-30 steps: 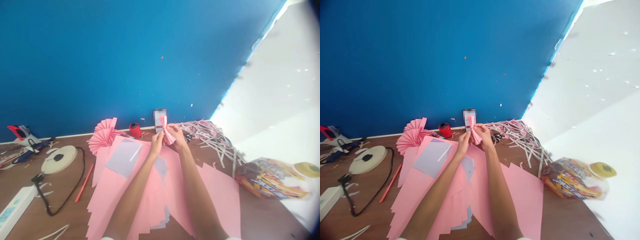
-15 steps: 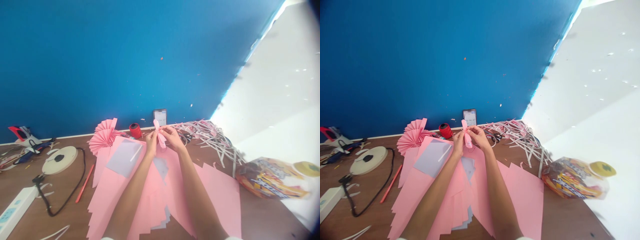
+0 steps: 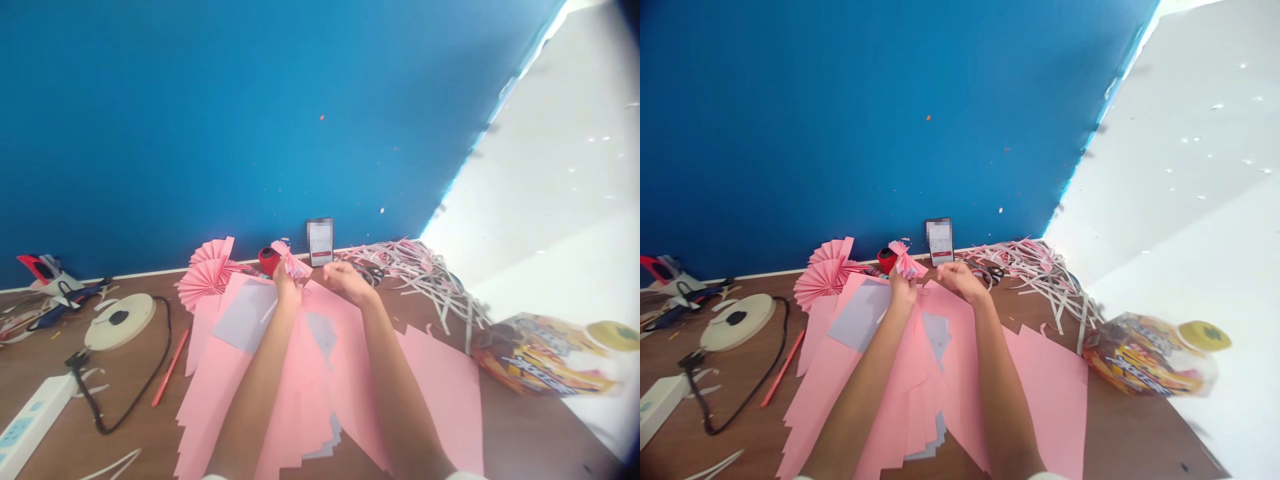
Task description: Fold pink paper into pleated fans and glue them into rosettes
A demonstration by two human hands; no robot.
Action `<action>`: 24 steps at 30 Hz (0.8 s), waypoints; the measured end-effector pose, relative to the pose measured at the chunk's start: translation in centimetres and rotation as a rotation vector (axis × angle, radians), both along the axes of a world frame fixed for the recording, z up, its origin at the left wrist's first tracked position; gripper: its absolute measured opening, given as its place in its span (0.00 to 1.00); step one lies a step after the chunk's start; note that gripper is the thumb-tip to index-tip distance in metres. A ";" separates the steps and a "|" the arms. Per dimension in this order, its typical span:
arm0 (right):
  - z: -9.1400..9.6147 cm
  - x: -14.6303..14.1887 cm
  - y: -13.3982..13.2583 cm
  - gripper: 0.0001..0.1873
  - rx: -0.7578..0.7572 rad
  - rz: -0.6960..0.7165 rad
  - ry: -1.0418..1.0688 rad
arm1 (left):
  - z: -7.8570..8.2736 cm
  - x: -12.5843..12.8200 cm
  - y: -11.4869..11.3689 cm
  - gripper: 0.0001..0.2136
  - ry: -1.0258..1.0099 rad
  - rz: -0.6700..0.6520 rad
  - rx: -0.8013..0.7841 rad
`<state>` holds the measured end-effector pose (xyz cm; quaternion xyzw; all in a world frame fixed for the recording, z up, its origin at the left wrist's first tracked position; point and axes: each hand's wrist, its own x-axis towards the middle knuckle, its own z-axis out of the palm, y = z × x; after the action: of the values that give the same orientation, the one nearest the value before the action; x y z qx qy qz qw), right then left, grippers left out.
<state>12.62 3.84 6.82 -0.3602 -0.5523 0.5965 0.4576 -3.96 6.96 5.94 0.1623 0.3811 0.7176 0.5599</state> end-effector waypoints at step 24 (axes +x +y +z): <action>1.7 -1.4 0.0 0.15 0.181 -0.291 -0.034 | 1.3 -0.1 -1.8 0.17 0.844 -0.178 0.342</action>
<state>11.27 3.85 8.56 -0.4035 -0.5534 0.4656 0.5605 -4.10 5.12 7.23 0.5624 0.4366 0.5903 0.3804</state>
